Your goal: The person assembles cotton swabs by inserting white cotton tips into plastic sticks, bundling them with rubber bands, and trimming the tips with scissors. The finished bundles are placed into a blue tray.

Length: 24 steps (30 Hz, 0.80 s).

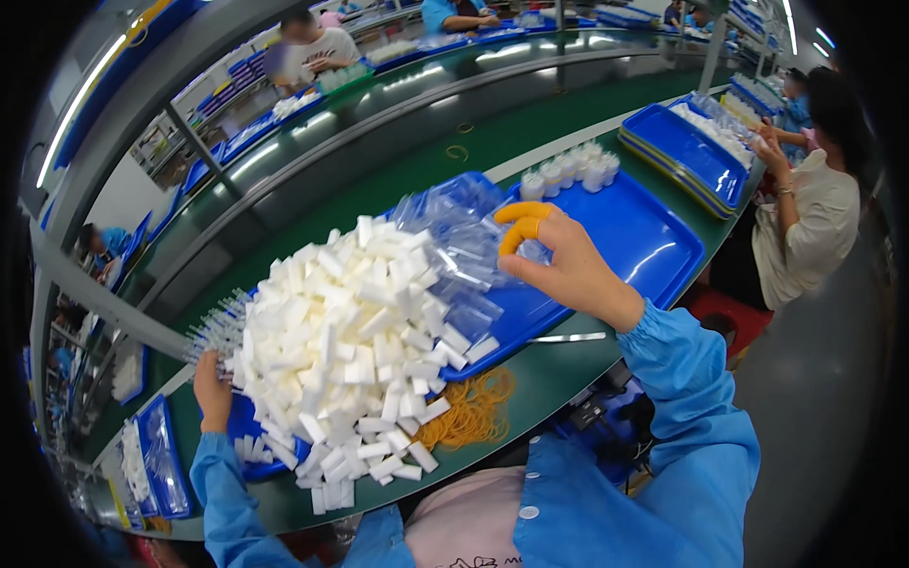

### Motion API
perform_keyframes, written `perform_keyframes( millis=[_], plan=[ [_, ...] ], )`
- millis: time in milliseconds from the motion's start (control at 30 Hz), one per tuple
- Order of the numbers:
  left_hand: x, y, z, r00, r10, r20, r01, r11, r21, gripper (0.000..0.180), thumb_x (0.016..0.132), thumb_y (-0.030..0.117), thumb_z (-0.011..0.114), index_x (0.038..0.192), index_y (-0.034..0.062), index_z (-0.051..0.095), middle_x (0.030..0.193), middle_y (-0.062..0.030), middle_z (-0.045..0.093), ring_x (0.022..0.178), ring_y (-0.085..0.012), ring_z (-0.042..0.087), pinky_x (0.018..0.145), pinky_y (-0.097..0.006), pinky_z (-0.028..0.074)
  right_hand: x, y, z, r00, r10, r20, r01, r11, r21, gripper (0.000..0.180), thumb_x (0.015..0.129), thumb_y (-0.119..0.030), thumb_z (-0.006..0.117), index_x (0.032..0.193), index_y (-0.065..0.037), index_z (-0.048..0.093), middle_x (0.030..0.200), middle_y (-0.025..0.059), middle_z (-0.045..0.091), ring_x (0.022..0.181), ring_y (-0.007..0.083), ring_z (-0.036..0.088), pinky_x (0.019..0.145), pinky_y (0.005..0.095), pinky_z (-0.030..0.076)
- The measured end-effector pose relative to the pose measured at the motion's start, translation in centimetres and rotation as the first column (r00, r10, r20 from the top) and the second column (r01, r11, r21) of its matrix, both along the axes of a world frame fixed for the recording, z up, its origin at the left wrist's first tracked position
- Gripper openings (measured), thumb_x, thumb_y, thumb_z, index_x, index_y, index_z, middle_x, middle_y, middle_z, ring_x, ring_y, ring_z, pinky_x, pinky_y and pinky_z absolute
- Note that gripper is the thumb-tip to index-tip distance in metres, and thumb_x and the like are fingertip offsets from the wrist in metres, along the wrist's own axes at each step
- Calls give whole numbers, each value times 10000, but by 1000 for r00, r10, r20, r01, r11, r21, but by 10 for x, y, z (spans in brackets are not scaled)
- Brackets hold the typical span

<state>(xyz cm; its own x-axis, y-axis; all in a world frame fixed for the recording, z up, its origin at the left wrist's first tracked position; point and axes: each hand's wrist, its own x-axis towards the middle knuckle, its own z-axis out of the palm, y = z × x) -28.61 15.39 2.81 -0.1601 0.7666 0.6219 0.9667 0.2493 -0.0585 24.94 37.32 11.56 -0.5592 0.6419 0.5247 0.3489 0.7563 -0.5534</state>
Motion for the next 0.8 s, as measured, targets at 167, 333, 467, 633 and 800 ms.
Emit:
perform_keyframes(
  millis=[167,333,467,633,800],
  plan=[
    [4,-9,4,986,4,165,0,1000,-28,261,773,-1,603,1031,22,575,1053,-129,580,943,-308,587,787,-363,470,-18,-33,-22,995,91,41,-88,993,-84,108,749,-140,688,822,-85,630,1084,96,611,1038,288,521,908,388,397],
    [29,-43,24,676,-129,726,-191,920,341,246,924,146,564,1137,24,556,1047,-63,614,829,-113,612,667,-230,493,-39,-42,-53,996,78,41,-75,994,-81,163,753,-158,696,896,-96,648,861,49,615,849,228,552,743,344,434],
    [78,-73,53,192,-407,893,-289,846,448,355,932,182,558,1228,-5,497,1094,-75,577,867,-122,611,722,-211,506,-59,-42,-62,997,-4,76,11,996,-93,260,740,-176,715,978,-100,641,732,22,581,710,198,563,617,313,430],
    [151,-113,53,-46,-580,813,-289,787,545,300,906,130,580,1161,19,467,1063,-69,548,834,-119,588,719,-229,518,-86,-39,-68,981,-82,178,92,995,-46,355,713,-257,744,994,-87,610,662,20,550,616,190,559,547,318,409],
    [224,-120,46,-117,-545,830,-204,831,517,295,797,116,699,946,51,453,902,-43,493,757,-133,560,667,-295,543,-87,-39,-75,984,-71,165,103,975,-195,347,697,-258,757,929,-61,591,658,38,544,568,185,544,533,302,409]
  ],
)
